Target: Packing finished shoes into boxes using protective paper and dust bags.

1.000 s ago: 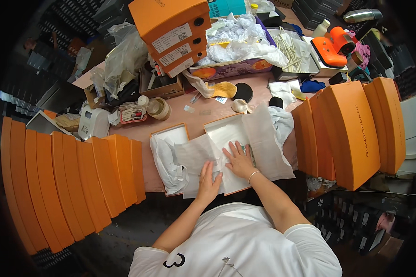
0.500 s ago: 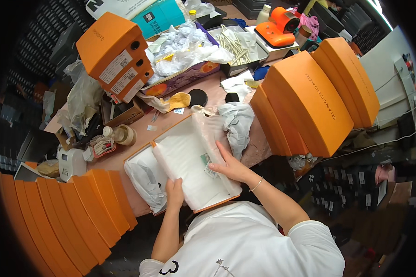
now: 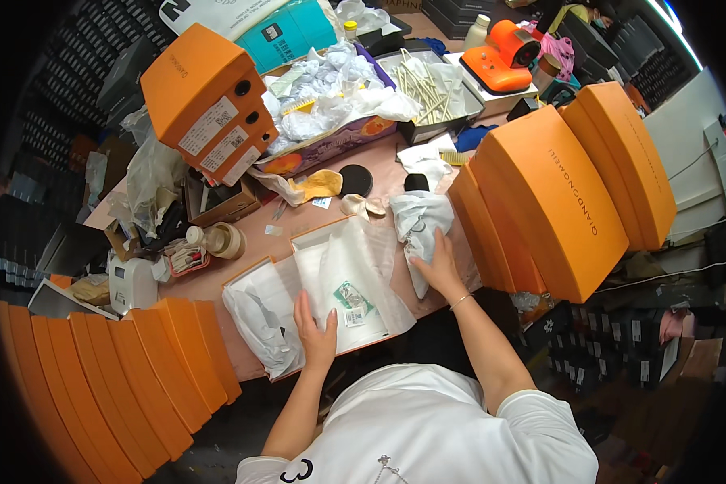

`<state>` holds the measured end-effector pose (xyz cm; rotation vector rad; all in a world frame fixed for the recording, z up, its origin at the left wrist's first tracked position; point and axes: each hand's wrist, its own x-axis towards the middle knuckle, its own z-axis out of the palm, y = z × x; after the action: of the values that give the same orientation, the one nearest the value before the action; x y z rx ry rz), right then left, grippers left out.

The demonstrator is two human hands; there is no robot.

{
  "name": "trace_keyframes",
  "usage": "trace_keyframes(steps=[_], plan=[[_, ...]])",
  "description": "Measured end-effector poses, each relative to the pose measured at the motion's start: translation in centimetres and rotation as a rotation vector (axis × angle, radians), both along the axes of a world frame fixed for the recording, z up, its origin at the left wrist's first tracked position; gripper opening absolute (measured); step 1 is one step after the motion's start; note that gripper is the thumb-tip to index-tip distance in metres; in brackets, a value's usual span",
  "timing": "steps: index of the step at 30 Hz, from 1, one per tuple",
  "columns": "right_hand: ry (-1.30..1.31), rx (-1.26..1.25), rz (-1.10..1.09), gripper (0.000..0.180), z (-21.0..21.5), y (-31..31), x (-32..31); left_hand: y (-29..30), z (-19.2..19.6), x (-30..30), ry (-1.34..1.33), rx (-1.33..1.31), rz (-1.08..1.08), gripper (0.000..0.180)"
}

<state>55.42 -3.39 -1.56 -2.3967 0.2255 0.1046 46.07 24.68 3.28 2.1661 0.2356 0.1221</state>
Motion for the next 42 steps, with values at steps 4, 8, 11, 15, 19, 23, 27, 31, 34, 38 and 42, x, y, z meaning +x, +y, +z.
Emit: trace_keyframes(steps=[4, 8, 11, 15, 19, 23, 27, 31, 34, 38, 42], plan=[[0.115, 0.172, -0.125, 0.056, -4.6, -2.3, 1.1, -2.1, 3.4, 1.4, -0.112, -0.027, -0.153, 0.062], [0.094, 0.846, -0.187, 0.039, -2.4, -1.2, -1.2, -3.4, 1.4, 2.0, -0.03, -0.439, -0.137, 0.061], [-0.112, 0.601, 0.002, 0.034, 7.2, 4.3, -5.0, -5.9, 2.2, 0.6, 0.222, -1.006, -0.078, 0.055], [-0.431, 0.407, 0.171, 0.026, 13.4, 10.3, -9.0, -6.4, 2.1, -0.9, 0.178, -1.479, 0.004, 0.05], [-0.707, 0.079, 0.589, 0.02, 16.1, 11.5, -9.4, -1.6, 3.6, -1.2, 0.125, -1.425, 0.118, 0.046], [-0.37, -0.104, 1.109, 0.01, 18.9, 12.8, -11.9, 1.1, 3.7, -3.4, -0.01, -1.414, 0.035, 0.036], [-0.361, 0.107, 0.993, 0.017, 25.3, 10.2, -8.5, 4.8, 0.2, -4.9, 0.015, -1.048, 0.05, 0.04], [-0.125, 0.32, 1.061, 0.045, 26.5, 10.3, -5.0, 6.5, 3.0, -6.2, 0.205, -0.74, -0.229, 0.053], [0.205, 0.384, 1.002, 0.044, 22.8, 9.6, -5.1, 5.5, 3.9, -8.7, 0.232, -0.867, -0.184, 0.066], [0.33, 0.825, 0.527, 0.026, 14.6, 5.0, -2.5, 3.1, 6.5, -12.4, 0.388, -1.035, 0.081, 0.055], [0.225, 1.09, 0.287, 0.033, 12.9, 3.0, 1.2, 2.7, 7.2, -11.1, 0.067, -1.078, 0.562, 0.008]])
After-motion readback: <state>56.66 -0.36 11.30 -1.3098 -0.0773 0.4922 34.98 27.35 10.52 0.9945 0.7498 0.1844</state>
